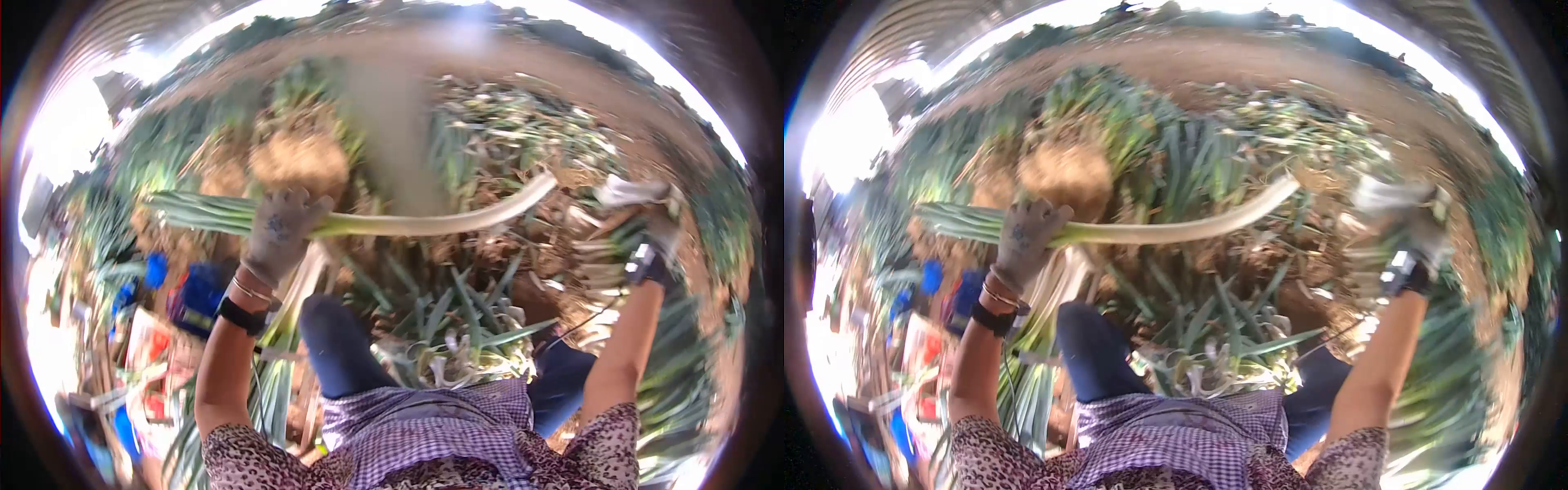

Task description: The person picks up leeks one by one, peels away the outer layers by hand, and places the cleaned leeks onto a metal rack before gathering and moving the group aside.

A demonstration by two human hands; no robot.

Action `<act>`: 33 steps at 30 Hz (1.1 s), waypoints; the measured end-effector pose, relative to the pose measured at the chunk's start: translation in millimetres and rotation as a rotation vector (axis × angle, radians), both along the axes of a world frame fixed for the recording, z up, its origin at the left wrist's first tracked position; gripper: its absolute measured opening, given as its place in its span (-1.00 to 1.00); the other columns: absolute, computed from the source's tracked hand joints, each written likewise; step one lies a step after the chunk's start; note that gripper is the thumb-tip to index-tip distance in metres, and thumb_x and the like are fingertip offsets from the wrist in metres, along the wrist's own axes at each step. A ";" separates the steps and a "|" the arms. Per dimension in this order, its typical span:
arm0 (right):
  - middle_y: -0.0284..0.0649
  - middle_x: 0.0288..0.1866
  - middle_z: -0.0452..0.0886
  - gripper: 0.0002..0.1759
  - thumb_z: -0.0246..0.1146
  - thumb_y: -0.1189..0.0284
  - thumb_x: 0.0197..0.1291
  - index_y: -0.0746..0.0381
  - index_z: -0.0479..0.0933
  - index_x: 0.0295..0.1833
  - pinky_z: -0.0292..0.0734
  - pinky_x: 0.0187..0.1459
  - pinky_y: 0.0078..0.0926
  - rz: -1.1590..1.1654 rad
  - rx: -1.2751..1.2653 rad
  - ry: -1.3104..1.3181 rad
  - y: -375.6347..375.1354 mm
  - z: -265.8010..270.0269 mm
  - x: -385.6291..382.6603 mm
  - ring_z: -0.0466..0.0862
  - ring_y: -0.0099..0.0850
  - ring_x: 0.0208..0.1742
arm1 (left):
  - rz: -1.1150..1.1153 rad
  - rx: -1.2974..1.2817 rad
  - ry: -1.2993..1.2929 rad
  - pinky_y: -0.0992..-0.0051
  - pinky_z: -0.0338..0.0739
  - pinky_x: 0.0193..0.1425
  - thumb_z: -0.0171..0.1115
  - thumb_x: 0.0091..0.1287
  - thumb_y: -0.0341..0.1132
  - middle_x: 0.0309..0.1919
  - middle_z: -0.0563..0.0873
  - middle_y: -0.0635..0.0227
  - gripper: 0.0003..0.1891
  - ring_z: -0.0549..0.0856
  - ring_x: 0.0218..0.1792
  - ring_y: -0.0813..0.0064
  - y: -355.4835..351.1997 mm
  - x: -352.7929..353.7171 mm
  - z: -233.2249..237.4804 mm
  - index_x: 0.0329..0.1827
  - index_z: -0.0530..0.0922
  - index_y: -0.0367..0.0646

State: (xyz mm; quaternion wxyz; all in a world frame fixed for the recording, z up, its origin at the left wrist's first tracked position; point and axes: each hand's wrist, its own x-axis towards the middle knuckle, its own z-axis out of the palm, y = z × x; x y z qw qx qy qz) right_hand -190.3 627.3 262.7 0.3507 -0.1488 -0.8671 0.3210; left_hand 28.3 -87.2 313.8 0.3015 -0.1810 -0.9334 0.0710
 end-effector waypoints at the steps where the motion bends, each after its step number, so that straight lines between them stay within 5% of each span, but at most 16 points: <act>1: -0.06 0.15 0.64 -0.29 0.28 0.15 0.20 0.24 0.32 0.40 0.52 0.17 -0.42 -0.025 0.006 0.030 -7.2 2.5 -10.6 0.62 -0.28 0.20 | 0.125 -0.021 -0.039 0.18 0.38 -0.14 0.27 0.09 -0.37 -0.30 0.56 0.26 -0.64 0.54 -0.20 0.14 -31.7 18.4 -4.9 0.01 0.61 0.02; 4: 0.00 0.19 0.61 -0.33 0.17 -0.02 0.29 0.25 0.43 0.32 0.51 0.19 -0.30 -0.037 -0.078 0.164 3.7 2.1 -20.7 0.59 -0.21 0.25 | 0.337 -0.014 0.032 0.19 0.38 -0.13 0.29 0.08 -0.38 -0.32 0.56 0.26 -0.67 0.54 -0.22 0.14 -111.6 90.6 -16.0 -0.04 0.62 -0.01; 5: -0.01 0.22 0.60 -0.35 0.13 0.00 0.33 0.26 0.42 0.34 0.50 0.21 -0.29 0.177 -0.330 0.262 23.7 -9.9 -41.8 0.58 -0.22 0.27 | 0.429 -0.013 0.006 0.18 0.38 -0.12 0.32 0.07 -0.37 -0.31 0.55 0.24 -0.66 0.54 -0.21 0.14 -126.8 114.2 -18.8 -0.03 0.59 0.01; 7: -0.03 0.27 0.57 -0.37 0.06 0.05 0.41 0.29 0.38 0.37 0.48 0.23 -0.27 0.926 -1.295 0.464 64.5 -41.3 -81.2 0.56 -0.25 0.30 | 0.605 -0.110 0.003 0.20 0.42 -0.15 0.35 0.07 -0.34 -0.32 0.56 0.24 -0.62 0.57 -0.23 0.15 -148.5 156.6 -38.0 0.01 0.56 0.02; 9: -0.09 0.29 0.56 -0.49 0.00 0.26 0.49 0.33 0.31 0.40 0.47 0.25 -0.29 1.274 -2.002 0.386 8.2 -55.6 -78.3 0.54 -0.30 0.31 | 0.754 -0.111 -0.116 0.22 0.46 -0.18 0.39 0.08 -0.29 -0.32 0.58 0.25 -0.57 0.60 -0.24 0.17 -155.9 182.5 -69.4 0.05 0.52 0.04; 11: -0.03 0.20 0.60 -0.56 0.07 0.41 0.43 0.36 0.32 0.35 0.53 0.19 -0.35 0.929 -1.695 0.260 -73.2 -57.4 -58.9 0.59 -0.27 0.19 | 0.876 -0.013 -0.351 0.24 0.50 -0.22 0.42 0.09 -0.21 -0.31 0.59 0.27 -0.52 0.63 -0.24 0.20 -164.3 192.9 -122.0 0.10 0.49 0.07; 12: 0.01 0.16 0.61 -0.45 0.17 0.42 0.38 0.40 0.23 0.39 0.56 0.16 -0.36 0.788 -1.723 0.273 -106.1 -72.8 -57.2 0.62 -0.27 0.12 | 0.866 0.007 -0.454 0.25 0.55 -0.25 0.42 0.12 -0.06 -0.27 0.63 0.25 -0.48 0.67 -0.27 0.22 -175.0 194.5 -159.5 0.14 0.48 0.07; 15: 0.00 0.05 0.65 -0.63 0.29 0.44 0.23 0.30 0.52 0.14 0.63 0.08 -0.39 0.732 -2.123 -0.080 -141.6 -132.0 -47.5 0.68 -0.23 0.01 | 0.787 0.076 -0.629 0.12 0.57 -0.14 0.32 0.22 0.01 -0.21 0.67 0.17 -0.48 0.70 -0.22 0.10 -179.0 192.3 -260.5 0.22 0.46 0.09; 16: 0.02 0.01 0.66 -0.64 0.30 0.47 0.21 0.35 0.52 0.11 0.70 0.06 -0.33 0.678 -1.952 0.121 -200.0 -135.4 -16.2 0.70 -0.19 -0.03 | 0.802 0.134 -0.621 0.12 0.57 -0.12 0.31 0.23 -0.01 -0.20 0.67 0.16 -0.50 0.70 -0.20 0.09 -180.5 177.5 -261.7 0.21 0.47 0.09; 17: 0.02 -0.05 0.68 -0.71 0.29 0.48 0.22 0.35 0.56 0.04 0.70 0.09 -0.25 0.513 -2.012 0.029 -214.4 -136.4 -7.8 0.71 -0.16 -0.05 | 0.811 0.188 -0.620 0.11 0.57 -0.10 0.30 0.24 -0.03 -0.20 0.67 0.15 -0.52 0.70 -0.18 0.07 -179.0 161.7 -259.6 0.21 0.48 0.09; 22: -0.04 -0.02 0.69 -0.74 0.29 0.36 0.27 0.28 0.58 -0.01 0.72 -0.06 -0.33 0.565 -1.954 -0.065 -207.4 -206.5 10.5 0.71 -0.20 -0.04 | 0.731 0.375 -0.662 0.09 0.53 0.05 0.26 0.27 -0.08 -0.12 0.67 0.04 -0.48 0.65 -0.01 -0.01 -188.1 137.4 -279.5 0.32 0.45 0.16; 25: -0.08 -0.05 0.69 -0.72 0.33 0.31 0.26 0.27 0.58 -0.03 0.74 -0.12 -0.33 0.331 -2.021 -0.114 -192.0 -227.9 13.4 0.71 -0.22 -0.05 | 0.866 0.277 -0.937 0.06 0.51 0.05 0.28 0.23 -0.07 -0.09 0.66 0.02 -0.46 0.64 -0.01 -0.06 -184.3 122.3 -245.4 0.31 0.47 0.11; 26: -0.10 -0.06 0.69 -0.72 0.33 0.30 0.26 0.27 0.58 -0.04 0.75 -0.12 -0.33 0.258 -2.047 -0.099 -184.8 -235.2 12.9 0.71 -0.23 -0.06 | 0.842 0.313 -0.838 0.06 0.52 0.03 0.32 0.19 -0.08 -0.11 0.66 0.01 -0.46 0.64 -0.04 -0.07 -202.4 125.9 -262.7 0.24 0.53 -0.04; 27: -0.14 -0.11 0.69 -0.70 0.34 0.28 0.26 0.28 0.58 -0.06 0.75 -0.13 -0.34 0.284 -1.992 -0.069 -181.3 -241.2 12.4 0.71 -0.24 -0.09 | 0.802 0.401 -0.624 0.09 0.52 0.03 0.32 0.19 -0.18 -0.10 0.66 0.01 -0.50 0.64 -0.06 -0.06 -167.1 103.6 -217.4 0.19 0.56 -0.18; 30: -0.17 -0.29 0.68 -0.72 0.35 0.25 0.26 0.25 0.58 -0.16 0.74 -0.17 -0.42 0.384 -1.915 -0.002 -175.0 -278.4 -0.4 0.70 -0.34 -0.21 | 0.534 0.654 -0.421 0.26 0.50 0.12 0.19 0.23 -0.51 -0.05 0.65 0.03 -0.58 0.64 0.00 0.04 -70.6 41.3 -113.2 0.20 0.53 -0.25; 33: -0.20 -0.25 0.69 -0.77 0.15 0.32 0.39 0.27 0.59 -0.14 0.61 -0.11 -0.48 0.453 -1.406 -0.220 -191.0 -350.5 -32.3 0.67 -0.39 -0.25 | 0.130 0.975 -0.519 0.37 0.44 0.27 0.20 0.11 -0.65 0.10 0.65 0.11 -0.49 0.63 0.14 0.21 3.9 -18.4 -101.1 0.20 0.52 -0.28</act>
